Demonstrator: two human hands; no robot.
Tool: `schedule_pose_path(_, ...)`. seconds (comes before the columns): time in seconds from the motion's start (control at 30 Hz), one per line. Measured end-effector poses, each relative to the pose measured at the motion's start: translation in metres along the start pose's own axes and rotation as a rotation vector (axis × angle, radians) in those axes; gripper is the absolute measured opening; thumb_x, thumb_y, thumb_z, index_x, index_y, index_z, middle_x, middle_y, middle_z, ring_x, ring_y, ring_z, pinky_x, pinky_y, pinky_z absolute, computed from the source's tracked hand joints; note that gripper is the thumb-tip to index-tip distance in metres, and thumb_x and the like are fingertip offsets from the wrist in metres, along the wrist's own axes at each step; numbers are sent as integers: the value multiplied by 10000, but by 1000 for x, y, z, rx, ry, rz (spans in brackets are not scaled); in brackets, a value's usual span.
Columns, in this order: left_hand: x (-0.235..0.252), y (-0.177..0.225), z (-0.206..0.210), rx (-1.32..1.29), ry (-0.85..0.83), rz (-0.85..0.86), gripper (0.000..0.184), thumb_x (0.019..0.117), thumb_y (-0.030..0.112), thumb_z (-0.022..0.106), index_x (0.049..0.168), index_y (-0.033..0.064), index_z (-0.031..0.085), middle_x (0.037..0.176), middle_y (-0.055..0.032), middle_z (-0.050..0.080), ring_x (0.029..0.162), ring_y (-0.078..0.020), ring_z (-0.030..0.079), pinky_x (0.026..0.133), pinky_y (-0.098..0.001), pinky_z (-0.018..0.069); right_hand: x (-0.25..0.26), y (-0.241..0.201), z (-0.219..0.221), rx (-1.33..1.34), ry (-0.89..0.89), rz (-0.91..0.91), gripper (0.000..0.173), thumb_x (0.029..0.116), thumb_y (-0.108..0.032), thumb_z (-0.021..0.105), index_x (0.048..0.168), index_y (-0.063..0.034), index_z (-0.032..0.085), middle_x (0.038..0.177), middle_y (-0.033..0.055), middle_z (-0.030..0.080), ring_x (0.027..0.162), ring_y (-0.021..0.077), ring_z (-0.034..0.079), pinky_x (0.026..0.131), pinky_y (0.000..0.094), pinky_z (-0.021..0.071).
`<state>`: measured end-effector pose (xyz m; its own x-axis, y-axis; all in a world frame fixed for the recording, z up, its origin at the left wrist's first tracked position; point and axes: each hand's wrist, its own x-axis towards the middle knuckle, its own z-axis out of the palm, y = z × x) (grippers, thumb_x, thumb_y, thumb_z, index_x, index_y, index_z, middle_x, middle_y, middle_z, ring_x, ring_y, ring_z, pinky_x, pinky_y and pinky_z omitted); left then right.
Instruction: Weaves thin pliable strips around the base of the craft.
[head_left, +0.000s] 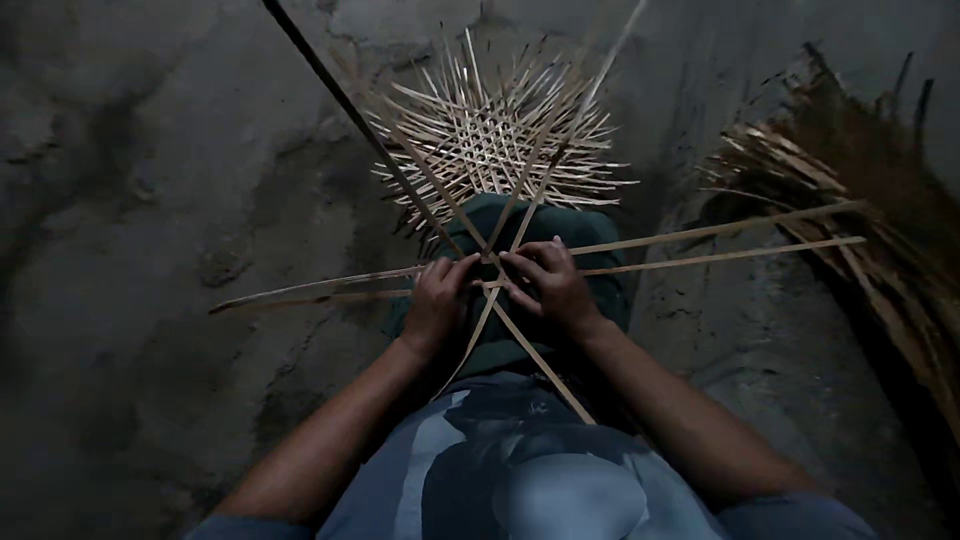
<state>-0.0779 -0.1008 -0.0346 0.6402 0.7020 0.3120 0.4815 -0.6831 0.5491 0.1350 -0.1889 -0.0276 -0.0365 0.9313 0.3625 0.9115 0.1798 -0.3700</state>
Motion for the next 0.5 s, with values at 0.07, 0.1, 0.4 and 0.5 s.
schedule_pose_path(0.07, 0, -1, -3, -2, -6, -3, 361, 1016, 269, 636, 1345, 123, 665, 979, -135, 670, 895, -300, 659, 841, -490, 544, 0, -1, 2, 2, 7, -1, 411, 961, -338, 667, 1339, -177, 683, 1245, 132, 660, 1237, 323, 604, 1157, 621, 365)
schedule_pose_path(0.1, 0, -2, -3, -5, -7, 0, 364, 1016, 274, 637, 1348, 127, 665, 976, -132, 670, 894, -295, 658, 840, -485, 544, 0, -1, 2, 0, 8, 3, 410, 960, -337, 669, 1340, -183, 683, 1252, 132, 659, 1242, 322, 602, 1161, 616, 364)
schedule_pose_path(0.4, 6, -4, 5, -34, 6, 2, 401, 1006, 258, 647, 1397, 168, 651, 1010, -136, 668, 913, -287, 651, 822, -485, 538, 9, 14, -7, 152, -59, 77, 441, 934, -352, 717, 1350, -209, 684, 1284, 97, 645, 1290, 284, 570, 1197, 599, 324)
schedule_pose_path(0.5, 13, -6, 11, -5, 1, -14, 390, 1006, 250, 645, 1384, 160, 662, 936, -142, 643, 843, -287, 632, 792, -468, 546, 13, 23, -2, 161, -60, 76, 438, 933, -366, 723, 1346, -226, 692, 1278, 93, 646, 1286, 265, 574, 1201, 587, 326)
